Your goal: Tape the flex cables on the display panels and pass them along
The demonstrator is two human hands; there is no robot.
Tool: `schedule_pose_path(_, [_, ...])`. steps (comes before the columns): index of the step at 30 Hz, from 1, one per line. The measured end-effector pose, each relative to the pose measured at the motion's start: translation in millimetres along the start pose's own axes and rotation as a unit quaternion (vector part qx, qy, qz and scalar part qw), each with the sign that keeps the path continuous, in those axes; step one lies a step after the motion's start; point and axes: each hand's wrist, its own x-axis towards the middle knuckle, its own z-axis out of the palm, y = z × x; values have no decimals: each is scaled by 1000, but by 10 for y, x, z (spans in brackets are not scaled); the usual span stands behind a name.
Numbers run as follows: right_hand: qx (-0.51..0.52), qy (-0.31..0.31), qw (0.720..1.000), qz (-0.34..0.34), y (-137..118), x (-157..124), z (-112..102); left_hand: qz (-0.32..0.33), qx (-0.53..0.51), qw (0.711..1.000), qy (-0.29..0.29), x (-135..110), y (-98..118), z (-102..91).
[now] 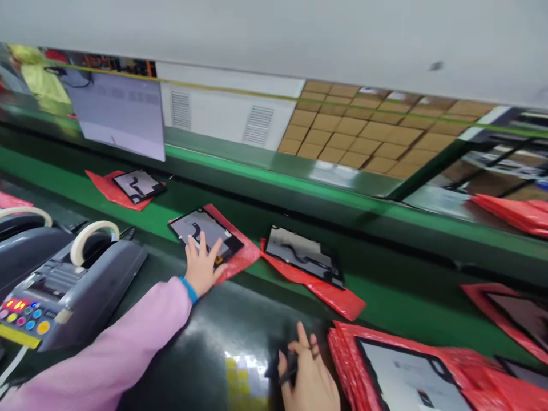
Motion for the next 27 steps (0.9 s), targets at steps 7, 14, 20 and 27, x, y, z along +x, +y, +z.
schedule_pose_path(7, [-33,-19,995,92,-130,1591,8,28,-191,980,57,567,372,398])
schedule_pose_path(14, [19,-32,993,115,-93,2177,-164,39,-381,923,-47,-127,324,375])
schedule_pose_path(20, [122,32,984,122,-633,2209,-743,-19,-572,813,-107,-105,626,303])
schedule_pose_path(27, [256,-72,964,2,-861,1917,-573,-123,-702,700,-27,-564,599,-91])
